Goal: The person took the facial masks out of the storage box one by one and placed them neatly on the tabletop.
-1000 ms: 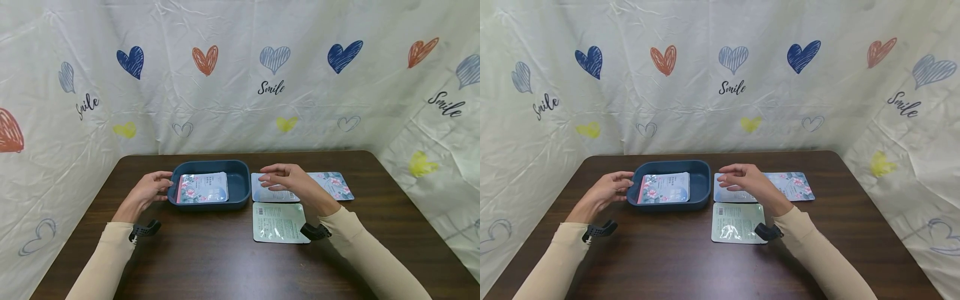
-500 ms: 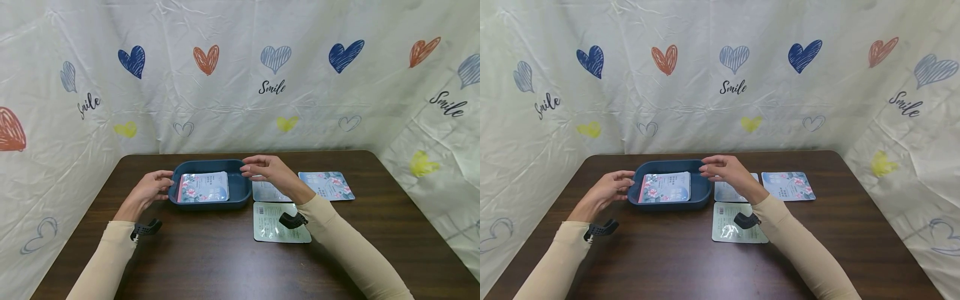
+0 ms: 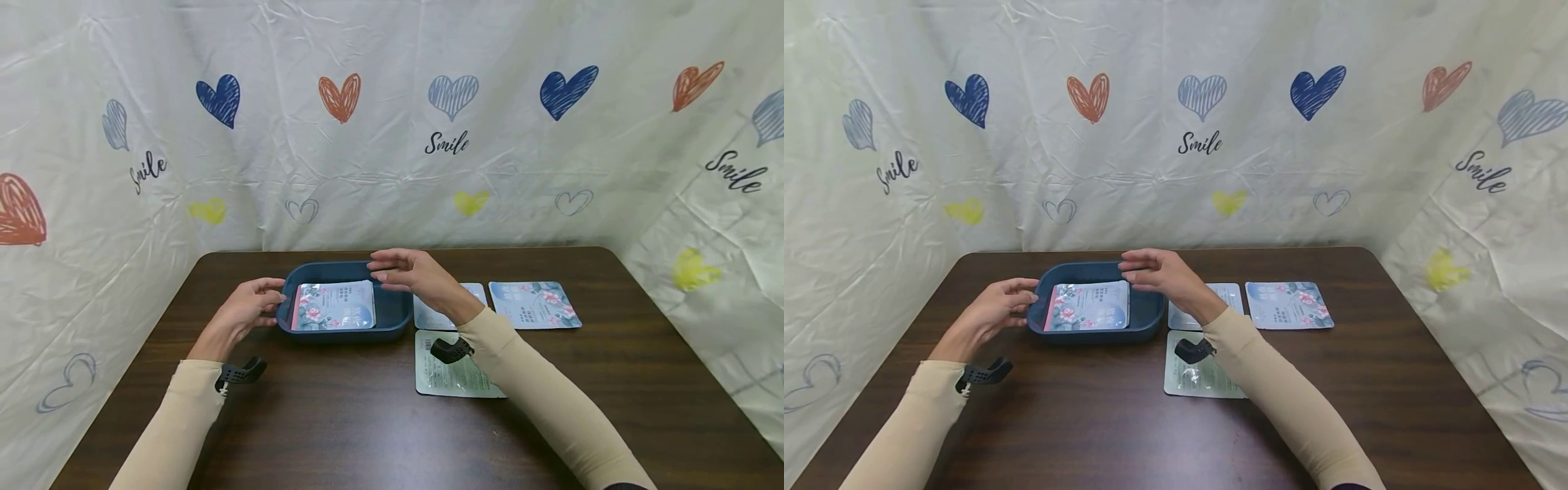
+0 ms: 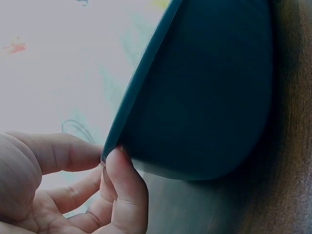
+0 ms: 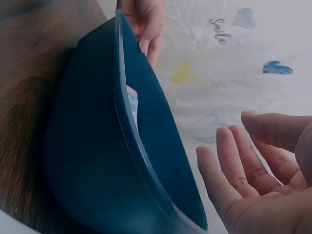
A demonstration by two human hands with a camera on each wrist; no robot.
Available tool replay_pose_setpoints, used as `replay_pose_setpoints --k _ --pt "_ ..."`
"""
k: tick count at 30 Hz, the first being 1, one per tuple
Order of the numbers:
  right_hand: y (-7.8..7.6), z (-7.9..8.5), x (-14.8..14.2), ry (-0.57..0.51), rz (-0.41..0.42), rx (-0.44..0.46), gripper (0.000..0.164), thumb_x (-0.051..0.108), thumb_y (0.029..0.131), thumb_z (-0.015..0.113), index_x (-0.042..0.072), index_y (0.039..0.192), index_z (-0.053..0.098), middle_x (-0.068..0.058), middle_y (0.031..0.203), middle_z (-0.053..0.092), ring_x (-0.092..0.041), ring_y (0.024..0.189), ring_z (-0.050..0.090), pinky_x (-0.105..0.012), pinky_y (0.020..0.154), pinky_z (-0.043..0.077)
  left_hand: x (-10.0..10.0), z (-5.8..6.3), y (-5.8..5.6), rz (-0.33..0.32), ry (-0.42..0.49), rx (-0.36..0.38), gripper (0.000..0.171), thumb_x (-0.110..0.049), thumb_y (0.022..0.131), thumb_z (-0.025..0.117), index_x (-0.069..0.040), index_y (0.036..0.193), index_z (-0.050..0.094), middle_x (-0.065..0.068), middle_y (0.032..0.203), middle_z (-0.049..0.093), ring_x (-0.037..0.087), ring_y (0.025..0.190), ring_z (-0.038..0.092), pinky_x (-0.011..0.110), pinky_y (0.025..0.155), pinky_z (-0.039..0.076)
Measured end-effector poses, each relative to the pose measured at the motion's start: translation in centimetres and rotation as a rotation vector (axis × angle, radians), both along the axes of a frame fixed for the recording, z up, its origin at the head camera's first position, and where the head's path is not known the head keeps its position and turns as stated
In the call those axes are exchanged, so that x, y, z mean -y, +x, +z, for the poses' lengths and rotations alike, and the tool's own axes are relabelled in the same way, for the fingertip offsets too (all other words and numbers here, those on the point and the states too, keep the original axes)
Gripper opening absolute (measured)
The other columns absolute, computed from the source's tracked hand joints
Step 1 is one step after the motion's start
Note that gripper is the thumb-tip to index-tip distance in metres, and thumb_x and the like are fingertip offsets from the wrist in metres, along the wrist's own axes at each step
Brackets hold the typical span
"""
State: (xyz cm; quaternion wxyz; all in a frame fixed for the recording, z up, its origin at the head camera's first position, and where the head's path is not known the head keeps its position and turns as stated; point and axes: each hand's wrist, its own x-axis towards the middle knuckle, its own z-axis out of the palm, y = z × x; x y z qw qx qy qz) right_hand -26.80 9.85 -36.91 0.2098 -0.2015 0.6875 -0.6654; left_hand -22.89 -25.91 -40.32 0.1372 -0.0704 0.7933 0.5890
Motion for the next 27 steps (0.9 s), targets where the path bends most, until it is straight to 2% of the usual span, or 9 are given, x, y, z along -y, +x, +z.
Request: replay_pose_setpoints --k 7,14,17,22,27 --pt "-0.6 -0.3 1.8 0.030 0.023 -0.016 0.047 0.000 0.098 0.062 0.004 0.144 0.053 -0.022 0.142 0.058 -0.038 0.132 0.056 -0.040 0.103 0.051 0.0 0.0 0.0 0.004 -0.003 -0.006 0.053 -0.015 0.103 0.056 -0.006 0.153 0.041 0.026 0.136 0.055 0.033 0.108 0.058 0.031 0.079 0.060" --pt "-1.1 -0.9 3.3 0.082 0.006 -0.008 0.050 -0.005 0.097 0.060 -0.001 0.146 0.050 -0.027 0.143 0.054 -0.038 0.129 0.057 -0.047 0.107 0.047 -0.2 0.0 0.0 -0.001 -0.006 -0.009 0.054 -0.015 0.103 0.055 -0.006 0.154 0.040 0.026 0.139 0.055 0.034 0.111 0.058 0.031 0.081 0.059" --pt "-1.3 -1.3 3.9 0.096 -0.008 -0.002 0.050 -0.001 0.097 0.062 -0.001 0.146 0.050 -0.027 0.143 0.054 -0.039 0.131 0.055 -0.051 0.110 0.043 -0.3 -0.1 0.0 -0.001 0.001 -0.011 0.053 -0.016 0.103 0.056 -0.006 0.153 0.041 0.026 0.139 0.055 0.036 0.113 0.058 0.031 0.081 0.059" --pt "-1.7 -1.9 4.8 0.161 -0.034 0.030 0.051 0.010 0.097 0.068 0.004 0.145 0.053 -0.020 0.142 0.058 -0.030 0.129 0.056 -0.059 0.112 0.038 -0.2 -0.2 -0.1 0.005 0.001 -0.013 0.052 -0.016 0.103 0.056 -0.006 0.152 0.042 0.026 0.137 0.056 0.039 0.115 0.058 0.031 0.079 0.060" --pt "-1.9 -2.4 5.6 0.166 -0.052 0.074 0.046 0.009 0.098 0.066 0.004 0.142 0.056 -0.018 0.140 0.060 -0.029 0.129 0.057 -0.059 0.112 0.038 -0.1 -0.1 0.0 0.008 -0.001 -0.015 0.052 -0.015 0.103 0.056 -0.005 0.152 0.042 0.027 0.136 0.055 0.040 0.116 0.057 0.031 0.079 0.060"
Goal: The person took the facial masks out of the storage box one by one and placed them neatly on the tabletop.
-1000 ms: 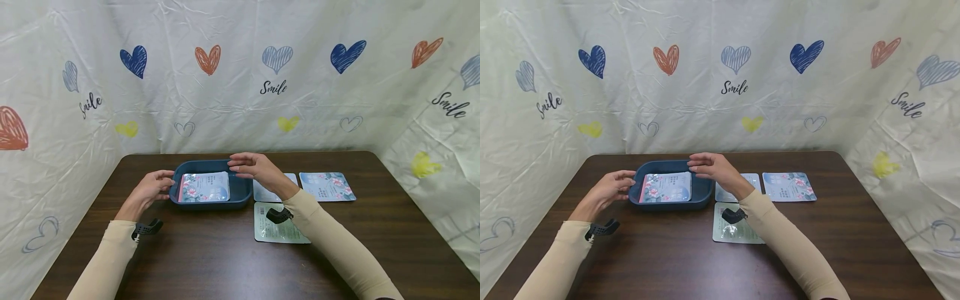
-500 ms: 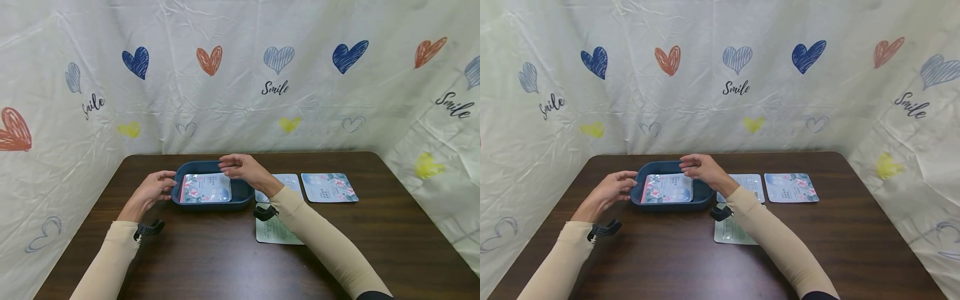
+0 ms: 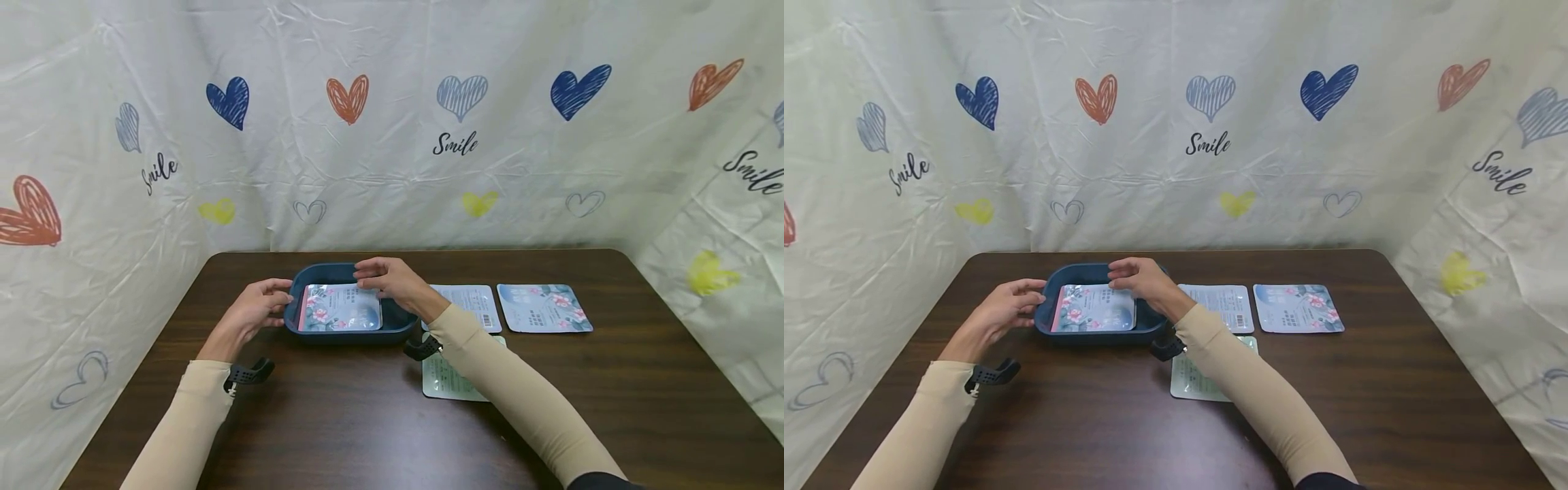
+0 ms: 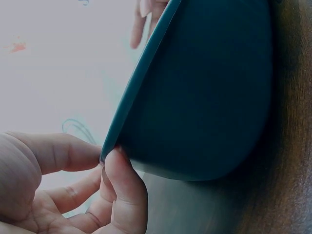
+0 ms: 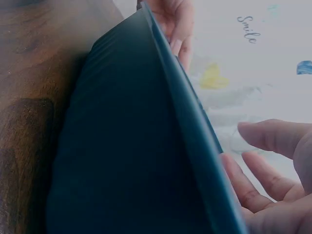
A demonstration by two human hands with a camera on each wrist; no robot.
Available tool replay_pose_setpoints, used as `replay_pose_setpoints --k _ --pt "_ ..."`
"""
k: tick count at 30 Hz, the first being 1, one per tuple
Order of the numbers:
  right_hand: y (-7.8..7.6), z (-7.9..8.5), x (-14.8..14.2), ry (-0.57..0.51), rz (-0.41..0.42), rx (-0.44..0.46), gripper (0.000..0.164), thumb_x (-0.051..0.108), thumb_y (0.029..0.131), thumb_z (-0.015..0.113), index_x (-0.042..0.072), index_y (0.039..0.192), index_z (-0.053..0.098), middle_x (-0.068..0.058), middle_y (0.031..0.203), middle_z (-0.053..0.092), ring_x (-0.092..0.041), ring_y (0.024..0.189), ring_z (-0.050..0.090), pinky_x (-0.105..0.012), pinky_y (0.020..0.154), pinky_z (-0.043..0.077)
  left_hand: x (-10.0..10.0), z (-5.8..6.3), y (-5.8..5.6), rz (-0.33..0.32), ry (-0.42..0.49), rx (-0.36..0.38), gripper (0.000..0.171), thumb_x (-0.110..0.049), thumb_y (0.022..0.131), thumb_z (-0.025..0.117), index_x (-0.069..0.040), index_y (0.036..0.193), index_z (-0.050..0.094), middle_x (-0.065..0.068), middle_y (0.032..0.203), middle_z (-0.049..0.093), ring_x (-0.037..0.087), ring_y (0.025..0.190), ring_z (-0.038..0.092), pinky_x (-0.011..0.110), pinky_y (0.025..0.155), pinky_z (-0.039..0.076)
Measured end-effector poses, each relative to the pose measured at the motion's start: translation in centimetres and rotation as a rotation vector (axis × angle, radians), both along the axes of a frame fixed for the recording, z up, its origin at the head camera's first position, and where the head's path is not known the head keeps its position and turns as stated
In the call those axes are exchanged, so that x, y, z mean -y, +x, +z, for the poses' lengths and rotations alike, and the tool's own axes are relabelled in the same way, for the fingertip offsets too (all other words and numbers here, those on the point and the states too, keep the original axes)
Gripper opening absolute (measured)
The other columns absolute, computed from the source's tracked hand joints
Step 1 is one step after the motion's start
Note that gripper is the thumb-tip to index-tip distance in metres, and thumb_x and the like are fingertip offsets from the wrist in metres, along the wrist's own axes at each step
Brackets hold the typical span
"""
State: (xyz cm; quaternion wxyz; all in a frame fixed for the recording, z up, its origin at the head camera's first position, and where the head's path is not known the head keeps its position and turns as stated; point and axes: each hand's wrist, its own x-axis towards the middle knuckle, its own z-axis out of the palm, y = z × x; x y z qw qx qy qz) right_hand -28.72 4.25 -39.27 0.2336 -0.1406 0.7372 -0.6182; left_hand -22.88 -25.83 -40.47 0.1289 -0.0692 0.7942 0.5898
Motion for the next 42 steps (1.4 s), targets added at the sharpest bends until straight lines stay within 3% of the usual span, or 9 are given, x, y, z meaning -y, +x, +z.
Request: replay_pose_setpoints --k 11,17,20,26,35,39,42 --pt "0.0 -0.5 0.1 -0.001 -0.025 -0.010 0.038 0.010 0.097 0.067 0.003 0.135 0.062 -0.019 0.139 0.061 -0.028 0.124 0.057 -0.058 0.111 0.040 0.1 -0.1 -0.1 0.007 0.000 0.000 0.053 -0.016 0.103 0.057 -0.007 0.153 0.041 0.026 0.138 0.055 0.037 0.113 0.058 0.031 0.079 0.060" --pt "0.3 -0.9 0.2 -0.017 -0.027 -0.116 0.034 0.005 0.097 0.065 0.001 0.131 0.064 -0.021 0.138 0.059 -0.028 0.116 0.058 -0.048 0.105 0.049 0.2 0.0 0.1 0.010 -0.018 -0.005 0.053 -0.017 0.103 0.057 -0.008 0.153 0.042 0.024 0.138 0.055 0.035 0.112 0.059 0.030 0.080 0.059" --pt "0.5 -0.9 0.4 -0.003 -0.057 -0.158 0.034 0.003 0.096 0.067 0.003 0.130 0.065 -0.017 0.139 0.059 -0.030 0.124 0.055 -0.043 0.103 0.051 0.1 0.1 0.0 0.008 -0.022 -0.007 0.053 -0.016 0.103 0.056 -0.008 0.153 0.042 0.025 0.138 0.055 0.035 0.112 0.059 0.031 0.080 0.059" --pt "0.9 -0.6 0.7 0.054 -0.105 -0.140 0.036 0.001 0.094 0.068 0.005 0.130 0.065 -0.011 0.143 0.056 -0.030 0.136 0.047 -0.046 0.108 0.046 0.1 0.1 -0.1 0.000 -0.016 -0.002 0.052 -0.015 0.103 0.056 -0.007 0.153 0.042 0.025 0.138 0.055 0.037 0.115 0.057 0.032 0.081 0.059" --pt "1.1 -1.1 1.1 0.100 -0.114 -0.052 0.034 0.002 0.097 0.065 0.003 0.131 0.064 -0.019 0.142 0.056 -0.030 0.120 0.053 -0.049 0.105 0.048 0.0 -0.1 -0.2 -0.002 -0.008 -0.001 0.052 -0.015 0.103 0.056 -0.007 0.153 0.042 0.026 0.137 0.056 0.037 0.113 0.058 0.032 0.080 0.059" --pt "1.4 -1.0 1.0 0.099 -0.118 -0.111 0.030 -0.001 0.096 0.064 0.008 0.124 0.068 -0.014 0.144 0.054 -0.029 0.130 0.049 -0.046 0.101 0.050 -0.1 -0.1 -0.2 0.005 -0.012 -0.002 0.051 -0.014 0.103 0.055 -0.007 0.153 0.042 0.026 0.136 0.055 0.036 0.112 0.058 0.031 0.079 0.059" --pt "1.7 -0.9 0.9 0.115 -0.090 -0.157 0.035 -0.003 0.096 0.064 0.008 0.128 0.066 -0.012 0.147 0.053 -0.030 0.140 0.045 -0.043 0.102 0.051 -0.1 -0.2 -0.2 0.010 -0.016 -0.007 0.052 -0.013 0.103 0.055 -0.006 0.152 0.042 0.025 0.134 0.055 0.033 0.108 0.059 0.031 0.077 0.059"
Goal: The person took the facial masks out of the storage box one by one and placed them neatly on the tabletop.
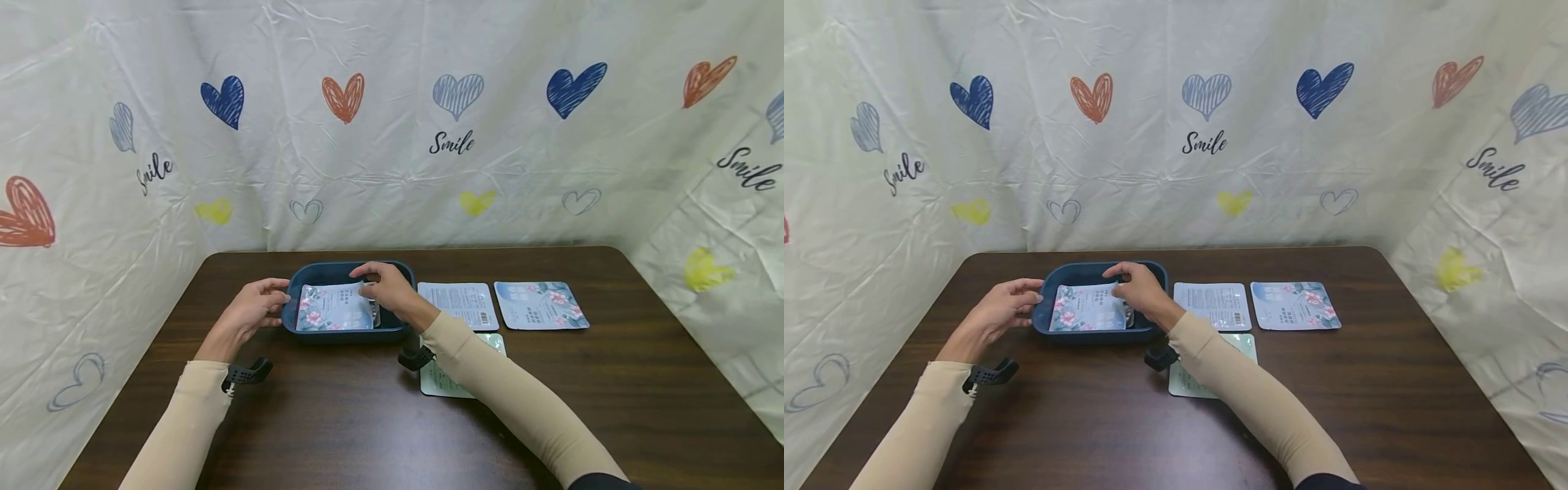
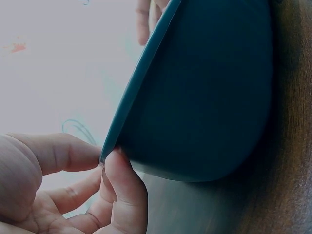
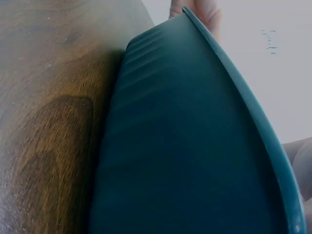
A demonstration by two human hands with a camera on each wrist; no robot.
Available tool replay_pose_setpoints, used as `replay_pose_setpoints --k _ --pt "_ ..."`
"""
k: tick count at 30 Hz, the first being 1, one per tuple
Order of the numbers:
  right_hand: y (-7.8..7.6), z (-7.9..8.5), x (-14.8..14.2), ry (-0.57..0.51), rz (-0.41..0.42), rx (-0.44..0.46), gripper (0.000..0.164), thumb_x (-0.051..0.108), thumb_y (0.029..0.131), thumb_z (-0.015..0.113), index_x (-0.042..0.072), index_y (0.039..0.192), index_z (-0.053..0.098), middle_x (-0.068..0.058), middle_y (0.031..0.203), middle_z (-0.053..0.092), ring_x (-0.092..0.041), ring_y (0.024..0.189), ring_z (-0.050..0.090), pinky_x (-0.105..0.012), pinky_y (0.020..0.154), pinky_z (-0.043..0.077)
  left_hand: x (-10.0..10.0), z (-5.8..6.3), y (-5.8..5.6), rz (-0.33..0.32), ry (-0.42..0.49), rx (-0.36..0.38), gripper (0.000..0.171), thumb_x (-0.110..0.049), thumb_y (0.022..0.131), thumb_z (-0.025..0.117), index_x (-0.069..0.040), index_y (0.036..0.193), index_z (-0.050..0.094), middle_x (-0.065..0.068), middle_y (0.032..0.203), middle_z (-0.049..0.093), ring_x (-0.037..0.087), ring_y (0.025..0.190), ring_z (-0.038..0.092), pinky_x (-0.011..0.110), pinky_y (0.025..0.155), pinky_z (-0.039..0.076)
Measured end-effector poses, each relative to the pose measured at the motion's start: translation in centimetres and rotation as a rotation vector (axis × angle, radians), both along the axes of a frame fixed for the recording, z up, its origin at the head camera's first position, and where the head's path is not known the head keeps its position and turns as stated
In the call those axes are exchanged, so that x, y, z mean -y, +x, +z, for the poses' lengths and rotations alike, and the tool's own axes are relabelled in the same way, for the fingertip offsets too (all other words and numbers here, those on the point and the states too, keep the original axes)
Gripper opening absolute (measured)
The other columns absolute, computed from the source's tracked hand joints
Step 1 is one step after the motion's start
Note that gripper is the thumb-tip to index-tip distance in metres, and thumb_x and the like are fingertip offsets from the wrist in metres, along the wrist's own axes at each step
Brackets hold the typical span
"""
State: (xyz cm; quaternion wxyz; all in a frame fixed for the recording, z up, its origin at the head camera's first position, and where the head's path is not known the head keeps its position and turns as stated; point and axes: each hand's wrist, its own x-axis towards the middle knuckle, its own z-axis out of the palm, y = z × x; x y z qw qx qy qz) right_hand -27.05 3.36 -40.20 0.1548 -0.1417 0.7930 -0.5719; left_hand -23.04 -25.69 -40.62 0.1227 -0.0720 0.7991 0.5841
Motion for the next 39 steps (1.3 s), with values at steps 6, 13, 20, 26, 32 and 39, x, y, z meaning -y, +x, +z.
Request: replay_pose_setpoints --k 6,13,20,26,32,39 --pt "0.0 0.2 -0.1 0.044 0.032 0.068 0.059 -0.001 0.095 0.065 0.006 0.150 0.046 -0.020 0.145 0.054 -0.033 0.129 0.056 -0.047 0.100 0.052 0.0 0.0 0.1 -0.007 0.001 -0.008 0.052 -0.014 0.103 0.055 -0.006 0.152 0.042 0.024 0.133 0.056 0.029 0.103 0.060 0.031 0.077 0.059" --pt "0.0 0.1 -0.2 -0.001 -0.018 0.212 0.064 -0.004 0.092 0.068 0.002 0.151 0.042 -0.017 0.141 0.057 -0.028 0.116 0.062 -0.046 0.095 0.055 0.1 0.0 0.2 -0.015 -0.007 -0.008 0.052 -0.013 0.103 0.054 -0.005 0.153 0.041 0.025 0.135 0.056 0.029 0.104 0.060 0.032 0.079 0.059" --pt "0.4 0.7 -0.5 -0.006 0.044 0.211 0.035 -0.003 0.093 0.068 0.002 0.127 0.065 -0.015 0.115 0.072 -0.023 0.092 0.071 -0.044 0.084 0.060 -0.1 0.1 0.2 -0.010 -0.011 -0.015 0.051 -0.013 0.103 0.054 -0.004 0.152 0.042 0.022 0.132 0.057 0.028 0.101 0.061 0.032 0.078 0.059" --pt "0.7 1.1 -0.7 0.059 0.105 0.170 0.032 0.002 0.092 0.071 0.005 0.124 0.069 -0.011 0.105 0.074 -0.023 0.085 0.073 -0.046 0.081 0.061 -0.1 0.1 0.1 -0.012 -0.013 -0.016 0.051 -0.013 0.103 0.054 -0.004 0.152 0.042 0.022 0.131 0.058 0.028 0.101 0.061 0.032 0.078 0.059" --pt "1.0 1.4 -0.7 0.056 0.116 0.124 0.028 0.002 0.092 0.071 0.004 0.121 0.072 -0.012 0.104 0.074 -0.023 0.083 0.073 -0.044 0.077 0.062 0.0 0.1 0.2 -0.013 -0.011 -0.017 0.050 -0.014 0.103 0.054 -0.005 0.151 0.043 0.021 0.130 0.058 0.028 0.101 0.061 0.032 0.078 0.059" --pt "1.4 2.1 -0.7 0.004 0.095 -0.007 0.006 0.008 0.094 0.072 0.006 0.089 0.069 -0.004 0.086 0.066 -0.021 0.078 0.065 -0.043 0.073 0.061 0.0 0.0 0.1 -0.014 0.004 -0.015 0.049 -0.013 0.103 0.055 -0.005 0.150 0.044 0.018 0.125 0.059 0.025 0.099 0.061 0.032 0.076 0.059"
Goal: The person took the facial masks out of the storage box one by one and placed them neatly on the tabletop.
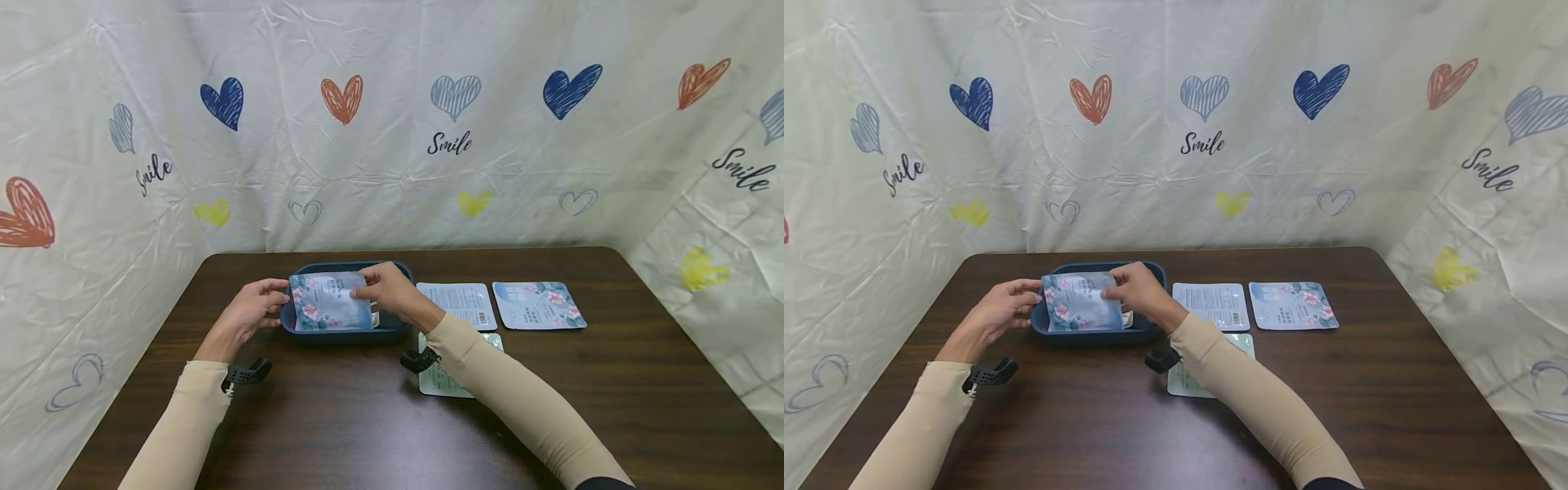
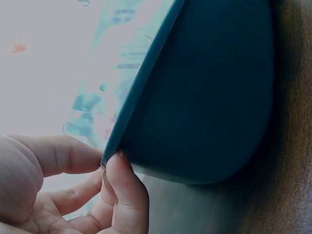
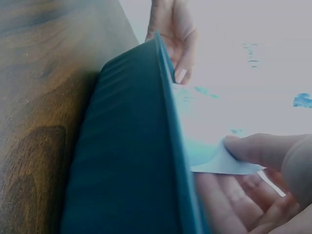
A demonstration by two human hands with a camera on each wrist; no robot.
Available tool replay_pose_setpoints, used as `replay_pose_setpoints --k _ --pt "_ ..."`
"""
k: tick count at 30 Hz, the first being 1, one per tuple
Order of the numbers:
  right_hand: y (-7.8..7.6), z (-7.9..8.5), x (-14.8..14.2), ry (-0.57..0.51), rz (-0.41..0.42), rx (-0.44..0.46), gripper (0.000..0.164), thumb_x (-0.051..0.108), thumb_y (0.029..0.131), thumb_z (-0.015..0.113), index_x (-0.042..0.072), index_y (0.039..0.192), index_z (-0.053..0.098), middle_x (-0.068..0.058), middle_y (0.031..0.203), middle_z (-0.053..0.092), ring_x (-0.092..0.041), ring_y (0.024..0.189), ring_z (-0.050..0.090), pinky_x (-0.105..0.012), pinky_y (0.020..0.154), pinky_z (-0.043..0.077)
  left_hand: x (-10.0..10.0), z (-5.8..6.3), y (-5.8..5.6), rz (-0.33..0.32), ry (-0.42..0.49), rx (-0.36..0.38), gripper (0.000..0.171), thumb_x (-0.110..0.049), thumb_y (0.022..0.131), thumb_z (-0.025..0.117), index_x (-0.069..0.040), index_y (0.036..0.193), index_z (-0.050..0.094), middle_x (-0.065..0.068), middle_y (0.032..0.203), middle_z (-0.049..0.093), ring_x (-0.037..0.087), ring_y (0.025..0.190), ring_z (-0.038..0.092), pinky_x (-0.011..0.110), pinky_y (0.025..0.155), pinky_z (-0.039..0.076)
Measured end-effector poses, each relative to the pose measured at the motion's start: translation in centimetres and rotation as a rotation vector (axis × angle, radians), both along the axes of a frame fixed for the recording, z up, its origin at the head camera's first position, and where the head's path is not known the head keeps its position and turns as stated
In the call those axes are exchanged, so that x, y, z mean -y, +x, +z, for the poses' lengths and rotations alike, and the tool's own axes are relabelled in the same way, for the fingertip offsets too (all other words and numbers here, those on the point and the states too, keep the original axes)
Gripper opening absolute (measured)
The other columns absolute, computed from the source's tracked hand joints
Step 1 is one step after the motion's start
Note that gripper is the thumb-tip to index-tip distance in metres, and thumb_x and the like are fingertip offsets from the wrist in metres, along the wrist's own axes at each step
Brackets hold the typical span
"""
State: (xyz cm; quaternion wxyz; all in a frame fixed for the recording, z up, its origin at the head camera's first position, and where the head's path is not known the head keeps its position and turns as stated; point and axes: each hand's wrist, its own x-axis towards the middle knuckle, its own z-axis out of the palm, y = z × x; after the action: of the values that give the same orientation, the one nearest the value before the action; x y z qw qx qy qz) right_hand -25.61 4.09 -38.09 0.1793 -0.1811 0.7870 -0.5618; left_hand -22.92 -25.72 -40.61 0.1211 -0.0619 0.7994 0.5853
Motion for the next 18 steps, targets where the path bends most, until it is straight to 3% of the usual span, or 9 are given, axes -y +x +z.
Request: replay_pose_setpoints --k 2,5,7,11,14,18 --pt "0.1 0.2 -0.1 -0.021 -0.019 -0.019 0.026 0.009 0.094 0.072 0.010 0.074 0.055 0.000 0.077 0.053 -0.021 0.075 0.057 -0.047 0.074 0.060 0.0 0.0 0.0 0.000 -0.003 0.002 0.050 -0.013 0.103 0.055 -0.005 0.151 0.044 0.019 0.126 0.058 0.026 0.100 0.061 0.032 0.077 0.059" --pt "0.1 0.4 -0.4 -0.050 -0.044 -0.019 0.043 0.012 0.094 0.073 0.014 0.069 0.037 -0.001 0.073 0.040 -0.021 0.074 0.049 -0.050 0.074 0.057 0.0 0.1 0.1 0.006 -0.006 0.008 0.050 -0.013 0.103 0.054 -0.006 0.151 0.043 0.020 0.129 0.058 0.027 0.101 0.060 0.032 0.078 0.059" --pt "0.0 0.5 -0.6 -0.076 -0.060 0.006 0.035 0.014 0.093 0.074 0.013 0.070 0.048 0.000 0.074 0.049 -0.018 0.074 0.052 -0.049 0.075 0.058 0.0 0.1 0.1 0.007 -0.007 0.010 0.050 -0.014 0.103 0.054 -0.006 0.152 0.043 0.021 0.130 0.057 0.028 0.102 0.060 0.032 0.078 0.059" --pt "-0.3 0.6 -1.3 -0.112 -0.068 0.087 0.007 0.017 0.093 0.074 0.010 0.097 0.073 -0.004 0.091 0.070 -0.017 0.079 0.066 -0.046 0.080 0.060 -0.1 0.1 0.0 0.010 -0.008 0.012 0.051 -0.014 0.104 0.054 -0.006 0.152 0.042 0.021 0.131 0.057 0.029 0.104 0.059 0.032 0.077 0.059" --pt "-0.5 0.7 -1.9 -0.144 -0.054 0.143 0.026 0.015 0.095 0.072 0.008 0.120 0.073 -0.010 0.107 0.073 -0.020 0.086 0.072 -0.045 0.083 0.060 0.0 0.0 0.0 0.010 -0.008 0.011 0.051 -0.014 0.104 0.054 -0.006 0.152 0.042 0.021 0.132 0.057 0.030 0.104 0.059 0.032 0.077 0.059" --pt "-0.5 1.0 -2.6 -0.184 -0.034 0.184 0.033 0.013 0.095 0.070 0.005 0.127 0.069 -0.013 0.114 0.072 -0.022 0.090 0.073 -0.039 0.081 0.061 0.0 0.0 0.0 0.011 -0.004 0.010 0.050 -0.013 0.103 0.054 -0.006 0.152 0.042 0.022 0.132 0.057 0.030 0.104 0.059 0.032 0.077 0.059"
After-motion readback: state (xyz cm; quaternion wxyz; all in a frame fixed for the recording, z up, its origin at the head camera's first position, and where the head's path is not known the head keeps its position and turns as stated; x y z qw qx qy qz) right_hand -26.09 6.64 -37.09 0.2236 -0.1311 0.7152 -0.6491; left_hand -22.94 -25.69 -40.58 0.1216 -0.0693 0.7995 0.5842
